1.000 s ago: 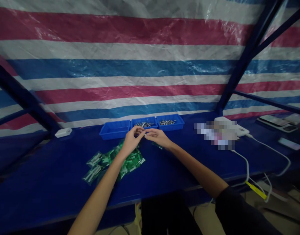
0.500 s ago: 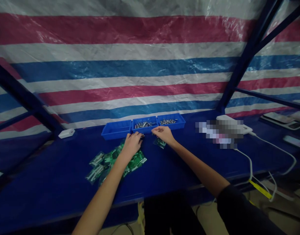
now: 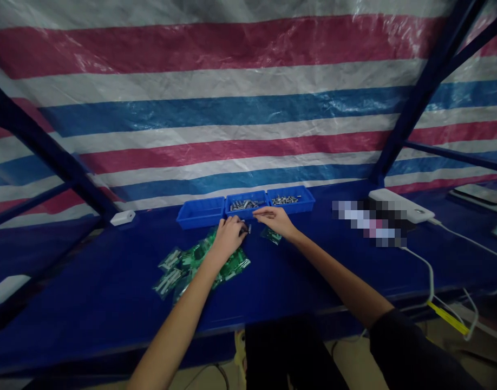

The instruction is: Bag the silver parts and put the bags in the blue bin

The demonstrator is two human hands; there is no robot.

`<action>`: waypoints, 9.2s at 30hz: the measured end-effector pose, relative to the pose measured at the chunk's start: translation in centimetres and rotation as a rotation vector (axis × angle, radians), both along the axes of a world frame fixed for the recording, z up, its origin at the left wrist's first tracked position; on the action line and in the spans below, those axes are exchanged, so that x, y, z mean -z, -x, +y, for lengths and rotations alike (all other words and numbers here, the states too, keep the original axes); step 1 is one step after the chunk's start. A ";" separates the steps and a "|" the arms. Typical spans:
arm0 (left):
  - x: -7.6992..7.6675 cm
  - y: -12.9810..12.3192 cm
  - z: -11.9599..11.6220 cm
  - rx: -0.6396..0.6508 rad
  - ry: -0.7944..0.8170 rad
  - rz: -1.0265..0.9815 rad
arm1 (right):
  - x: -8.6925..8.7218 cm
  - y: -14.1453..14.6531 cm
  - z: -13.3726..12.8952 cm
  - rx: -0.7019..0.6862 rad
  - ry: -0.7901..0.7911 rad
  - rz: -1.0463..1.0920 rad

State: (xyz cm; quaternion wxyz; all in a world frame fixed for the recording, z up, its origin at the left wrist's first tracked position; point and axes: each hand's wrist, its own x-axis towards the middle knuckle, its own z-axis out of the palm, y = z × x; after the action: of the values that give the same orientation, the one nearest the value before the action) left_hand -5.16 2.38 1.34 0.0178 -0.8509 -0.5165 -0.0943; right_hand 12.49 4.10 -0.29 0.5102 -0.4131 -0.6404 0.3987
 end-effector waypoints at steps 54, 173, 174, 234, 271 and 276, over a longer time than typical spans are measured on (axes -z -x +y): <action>-0.6 0.6 0.1 0.017 0.176 -0.101 | -0.1 0.4 -0.3 0.208 0.143 0.121; -0.7 -2.7 -2.6 0.298 0.031 -0.194 | -0.8 -0.1 0.7 -0.043 -0.028 0.203; -0.8 -2.5 -2.3 0.271 0.018 -0.218 | -0.8 -0.1 0.7 -0.022 -0.001 0.202; 0.8 6.7 -10.2 -0.240 0.121 -0.023 | 2.2 2.3 -3.2 -0.278 -0.430 -0.689; 1.9 -4.5 -9.6 -0.256 -0.339 -0.852 | 1.6 -0.2 -10.3 0.400 -0.724 -0.401; 3.0 -4.4 -8.1 -0.249 -0.369 -1.049 | 1.5 0.0 -10.0 0.340 -0.789 -0.429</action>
State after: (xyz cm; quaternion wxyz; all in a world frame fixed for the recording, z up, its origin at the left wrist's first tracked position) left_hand -0.78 -5.73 -1.66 -0.0818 -0.6057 -0.5276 -0.5899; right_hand 12.47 -5.95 -1.82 0.5424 -0.3597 -0.7570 -0.0582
